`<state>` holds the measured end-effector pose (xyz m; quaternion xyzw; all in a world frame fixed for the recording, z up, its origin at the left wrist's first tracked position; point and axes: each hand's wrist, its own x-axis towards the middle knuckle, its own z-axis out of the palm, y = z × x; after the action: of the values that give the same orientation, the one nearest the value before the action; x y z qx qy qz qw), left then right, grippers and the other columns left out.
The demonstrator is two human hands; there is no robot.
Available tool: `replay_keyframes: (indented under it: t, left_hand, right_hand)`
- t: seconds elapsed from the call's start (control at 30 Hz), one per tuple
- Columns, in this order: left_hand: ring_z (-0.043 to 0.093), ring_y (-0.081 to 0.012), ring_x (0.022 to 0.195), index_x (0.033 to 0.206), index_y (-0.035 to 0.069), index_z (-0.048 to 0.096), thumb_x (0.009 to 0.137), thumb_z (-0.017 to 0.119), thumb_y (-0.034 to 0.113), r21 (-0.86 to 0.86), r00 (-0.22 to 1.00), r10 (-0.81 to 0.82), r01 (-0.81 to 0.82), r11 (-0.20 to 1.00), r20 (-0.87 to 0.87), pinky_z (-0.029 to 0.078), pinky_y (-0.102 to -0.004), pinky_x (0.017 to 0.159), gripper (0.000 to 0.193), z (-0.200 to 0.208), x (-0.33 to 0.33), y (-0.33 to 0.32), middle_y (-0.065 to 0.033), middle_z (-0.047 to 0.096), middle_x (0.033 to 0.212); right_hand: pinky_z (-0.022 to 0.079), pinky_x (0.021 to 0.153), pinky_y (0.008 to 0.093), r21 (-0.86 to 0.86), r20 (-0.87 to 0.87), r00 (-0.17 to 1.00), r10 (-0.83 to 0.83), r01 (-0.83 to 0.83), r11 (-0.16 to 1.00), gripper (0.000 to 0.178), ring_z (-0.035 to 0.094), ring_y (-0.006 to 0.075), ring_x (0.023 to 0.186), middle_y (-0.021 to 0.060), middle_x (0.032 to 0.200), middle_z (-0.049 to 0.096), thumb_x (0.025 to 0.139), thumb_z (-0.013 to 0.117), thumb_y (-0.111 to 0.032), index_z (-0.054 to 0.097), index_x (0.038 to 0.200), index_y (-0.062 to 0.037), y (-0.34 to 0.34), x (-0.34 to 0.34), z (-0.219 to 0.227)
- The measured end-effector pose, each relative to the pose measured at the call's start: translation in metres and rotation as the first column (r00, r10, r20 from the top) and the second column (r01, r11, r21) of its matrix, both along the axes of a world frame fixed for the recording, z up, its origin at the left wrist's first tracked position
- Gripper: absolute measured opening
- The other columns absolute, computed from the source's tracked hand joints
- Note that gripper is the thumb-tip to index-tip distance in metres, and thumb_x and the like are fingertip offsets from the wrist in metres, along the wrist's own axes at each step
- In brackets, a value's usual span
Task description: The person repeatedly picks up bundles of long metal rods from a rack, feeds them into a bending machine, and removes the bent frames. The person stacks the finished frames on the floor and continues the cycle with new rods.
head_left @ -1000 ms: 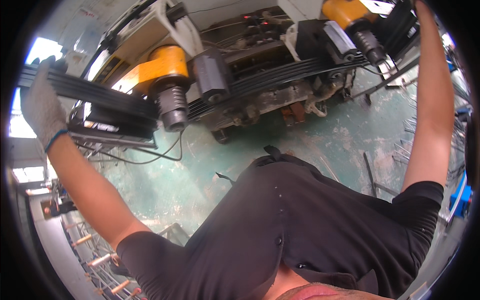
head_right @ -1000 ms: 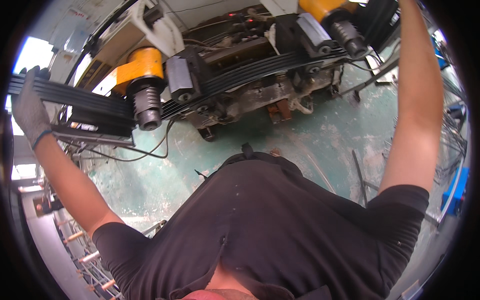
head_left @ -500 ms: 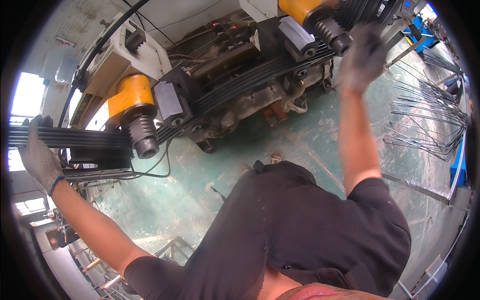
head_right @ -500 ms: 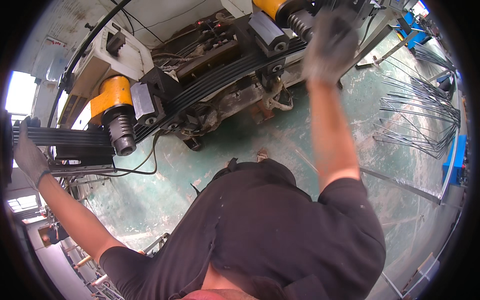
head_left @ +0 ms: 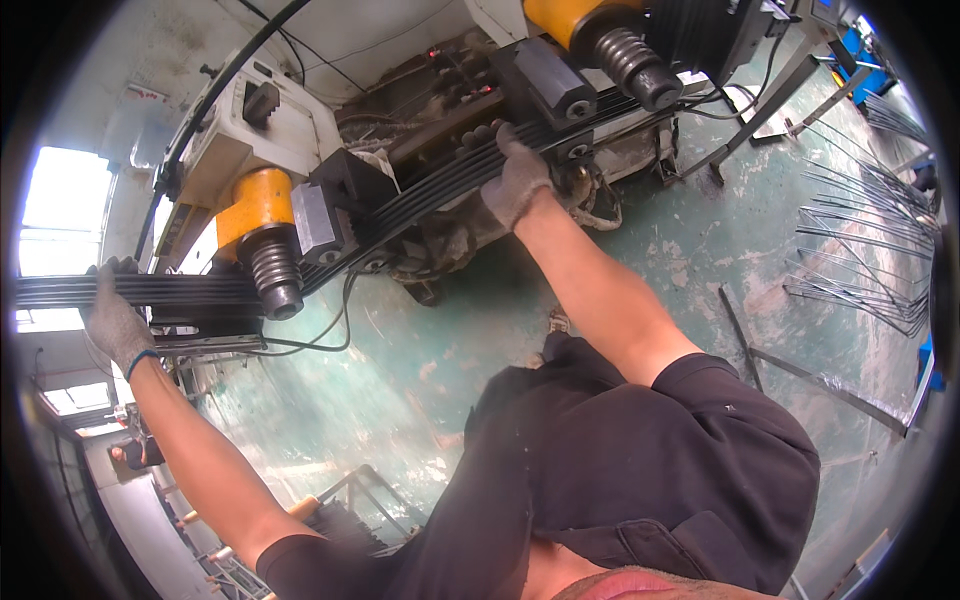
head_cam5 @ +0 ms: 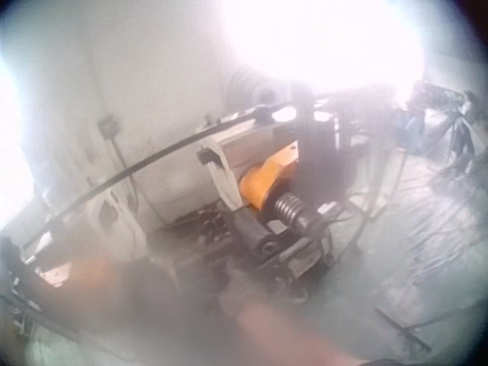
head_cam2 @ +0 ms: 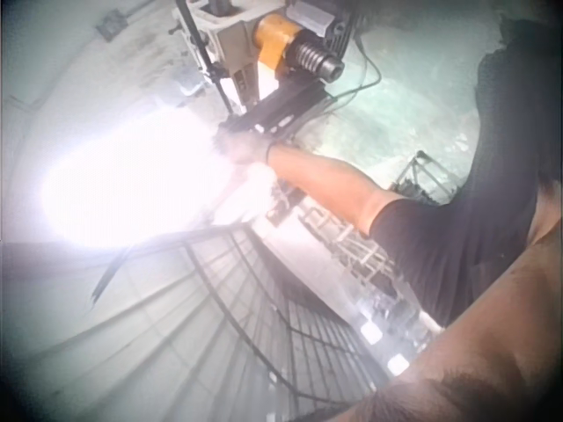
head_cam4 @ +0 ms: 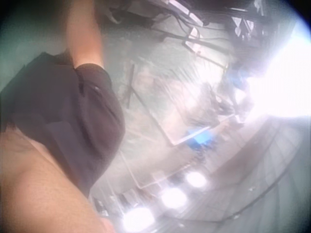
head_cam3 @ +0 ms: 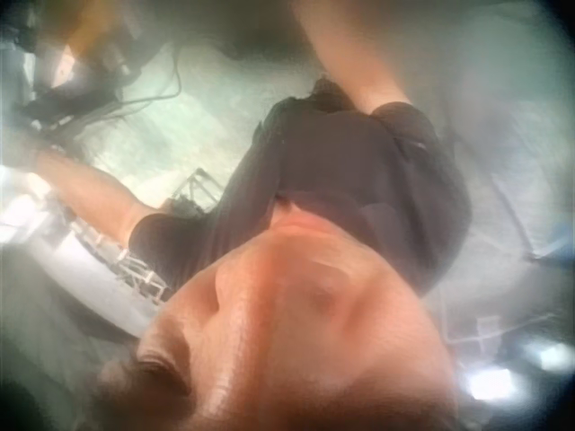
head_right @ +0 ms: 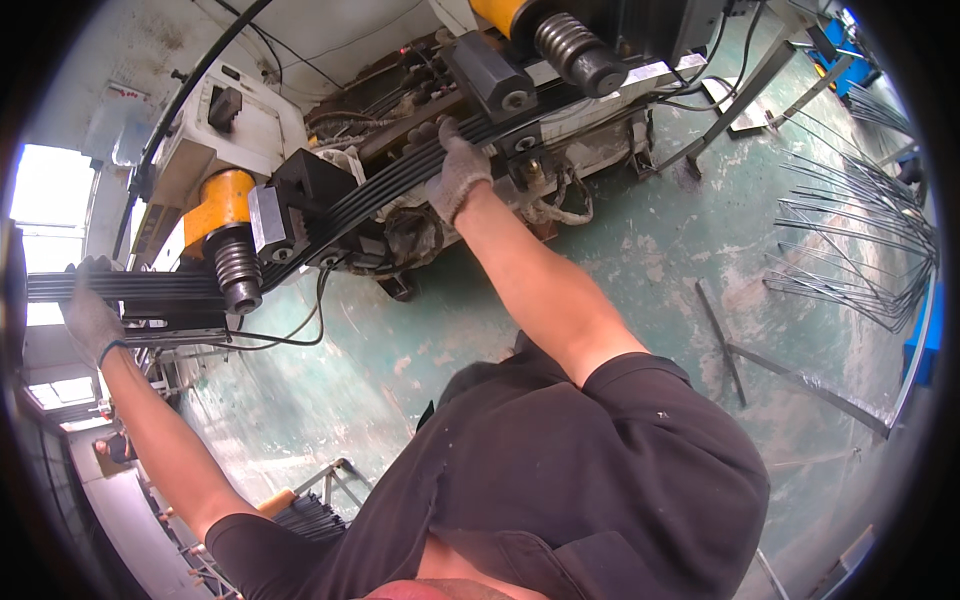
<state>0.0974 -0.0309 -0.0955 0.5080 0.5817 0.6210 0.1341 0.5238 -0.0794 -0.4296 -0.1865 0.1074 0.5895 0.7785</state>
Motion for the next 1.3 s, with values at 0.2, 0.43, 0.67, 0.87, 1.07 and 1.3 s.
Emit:
replay_keyframes:
  t: [0.2,0.43,0.67,0.87,1.07,1.3]
  left_hand:
    - [0.072,-0.0327,0.112,0.123,-0.007,0.07,0.1,0.069,0.009,0.051,0.993,-0.089,0.093,0.994,-0.073,0.057,-0.0415,0.099,0.028,0.009,-0.087,-0.039,-0.0181,0.073,0.119]
    - [0.071,-0.0292,0.107,0.123,-0.007,0.071,0.103,0.064,0.013,0.19,0.994,-0.092,0.1,0.977,-0.05,0.056,-0.0401,0.098,0.029,-0.06,-0.101,-0.131,-0.0182,0.073,0.115]
    - [0.071,-0.0256,0.102,0.123,-0.007,0.072,0.106,0.059,0.016,0.178,0.932,-0.36,0.361,0.915,-0.043,0.055,-0.0387,0.096,0.032,-0.225,-0.142,-0.236,-0.0183,0.074,0.111]
    - [0.069,-0.0286,0.111,0.128,-0.001,0.07,0.105,0.051,0.015,-0.373,0.76,-0.643,0.626,0.685,0.095,0.053,-0.0415,0.099,0.034,-0.46,-0.099,-0.355,-0.0187,0.073,0.121]
    - [0.07,-0.0317,0.097,0.096,-0.004,0.071,0.1,0.058,0.013,-0.323,0.434,-0.133,0.812,0.486,0.891,0.055,-0.0434,0.094,0.022,-0.553,0.159,-0.509,-0.0172,0.072,0.095]
    - [0.07,-0.027,0.104,0.104,-0.008,0.071,0.101,0.055,0.01,-0.589,0.628,-0.334,0.777,0.223,0.703,0.055,-0.0417,0.097,0.024,-0.602,0.333,-0.708,-0.0164,0.075,0.108]
  right_hand:
    - [0.059,0.072,0.0427,-0.072,-0.054,0.998,0.032,-0.036,0.997,0.03,0.068,0.0256,0.074,0.0069,0.082,0.066,0.112,0.059,-0.034,0.062,0.098,-0.0077,-0.054,-0.006,0.038]
    - [0.06,0.073,0.0441,-0.08,0.144,0.981,-0.132,0.144,0.986,0.023,0.066,0.0258,0.075,0.0068,0.083,0.063,0.108,0.067,-0.025,0.059,0.103,-0.005,-0.228,0.037,0.015]
    - [0.059,0.062,0.04,-0.428,0.595,0.774,-0.217,0.534,0.729,0.046,0.066,0.0205,0.065,0.0044,0.076,0.066,0.104,0.068,-0.053,0.065,0.098,-0.0076,-0.485,0.157,-0.066]
    - [0.049,0.052,0.0355,-0.311,0.885,0.407,-0.225,0.877,0.366,0.038,0.058,0.0165,0.051,0.0016,0.067,0.061,0.108,0.065,-0.041,0.066,0.093,-0.0066,-0.677,0.275,-0.037]
    - [0.049,0.05,0.0332,-0.107,0.969,0.126,-0.213,0.989,0.099,0.033,0.058,0.0146,0.051,0.0021,0.068,0.063,0.106,0.07,-0.036,0.066,0.096,-0.0048,-0.841,0.393,0.022]
    - [0.044,0.048,0.0305,-0.11,0.988,0.112,-0.105,0.994,0.018,0.035,0.055,0.0112,0.051,-0.0004,0.066,0.06,0.103,0.074,-0.038,0.067,0.092,-0.0062,-0.976,0.545,0.026]
